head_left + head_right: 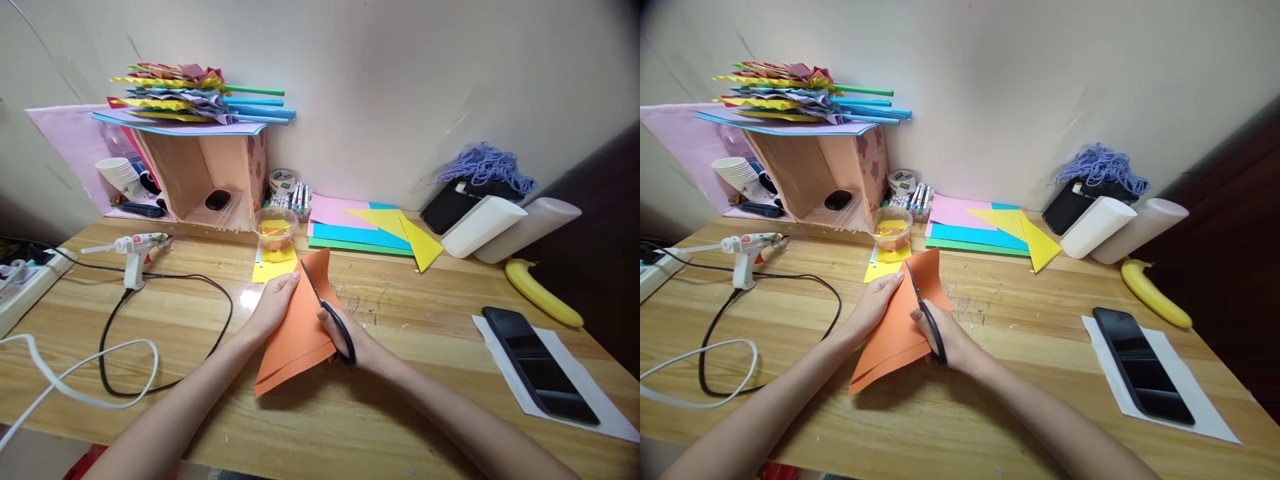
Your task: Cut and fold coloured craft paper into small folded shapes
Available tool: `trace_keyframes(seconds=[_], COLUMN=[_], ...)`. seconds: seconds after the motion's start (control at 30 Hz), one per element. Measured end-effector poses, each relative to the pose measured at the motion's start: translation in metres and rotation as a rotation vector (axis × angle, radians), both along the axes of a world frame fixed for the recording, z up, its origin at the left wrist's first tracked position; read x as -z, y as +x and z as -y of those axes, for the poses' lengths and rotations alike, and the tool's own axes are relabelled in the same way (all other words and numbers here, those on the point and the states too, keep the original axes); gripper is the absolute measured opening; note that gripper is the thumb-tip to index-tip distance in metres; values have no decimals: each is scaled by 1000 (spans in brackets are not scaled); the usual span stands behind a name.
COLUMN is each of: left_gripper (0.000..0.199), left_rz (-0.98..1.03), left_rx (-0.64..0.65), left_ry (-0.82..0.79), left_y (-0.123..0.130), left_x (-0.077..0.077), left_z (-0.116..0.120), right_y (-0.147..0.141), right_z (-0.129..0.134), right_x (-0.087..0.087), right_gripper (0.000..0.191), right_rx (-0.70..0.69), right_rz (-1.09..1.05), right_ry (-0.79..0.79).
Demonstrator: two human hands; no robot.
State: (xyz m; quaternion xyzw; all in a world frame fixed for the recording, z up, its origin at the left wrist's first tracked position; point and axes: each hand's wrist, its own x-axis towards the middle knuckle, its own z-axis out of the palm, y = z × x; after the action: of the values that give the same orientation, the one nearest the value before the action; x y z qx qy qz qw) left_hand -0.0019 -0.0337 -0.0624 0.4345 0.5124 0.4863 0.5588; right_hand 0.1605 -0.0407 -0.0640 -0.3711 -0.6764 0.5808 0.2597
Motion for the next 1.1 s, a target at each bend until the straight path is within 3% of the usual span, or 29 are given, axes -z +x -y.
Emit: trace_keyframes(seconds=[0.27, 0.5, 0.87, 1.1], left_gripper=[38, 37, 37, 39], left_rz=[4, 15, 27, -102], left_rx=[-3, 21, 42, -28], left_ry=[-6, -37, -24, 32], left_y=[0, 1, 1, -1], left_x=[-4, -5, -2, -1], left_z=[0, 2, 1, -1], right_y=[0, 0, 0, -3], right_z=[3, -3, -2, -1], right_x=[1, 2, 5, 3], right_gripper=[38, 45, 38, 40], right_rx=[-41, -27, 10, 71], right_rz=[79, 103, 104, 22], right_ry=[-77, 149, 103, -30])
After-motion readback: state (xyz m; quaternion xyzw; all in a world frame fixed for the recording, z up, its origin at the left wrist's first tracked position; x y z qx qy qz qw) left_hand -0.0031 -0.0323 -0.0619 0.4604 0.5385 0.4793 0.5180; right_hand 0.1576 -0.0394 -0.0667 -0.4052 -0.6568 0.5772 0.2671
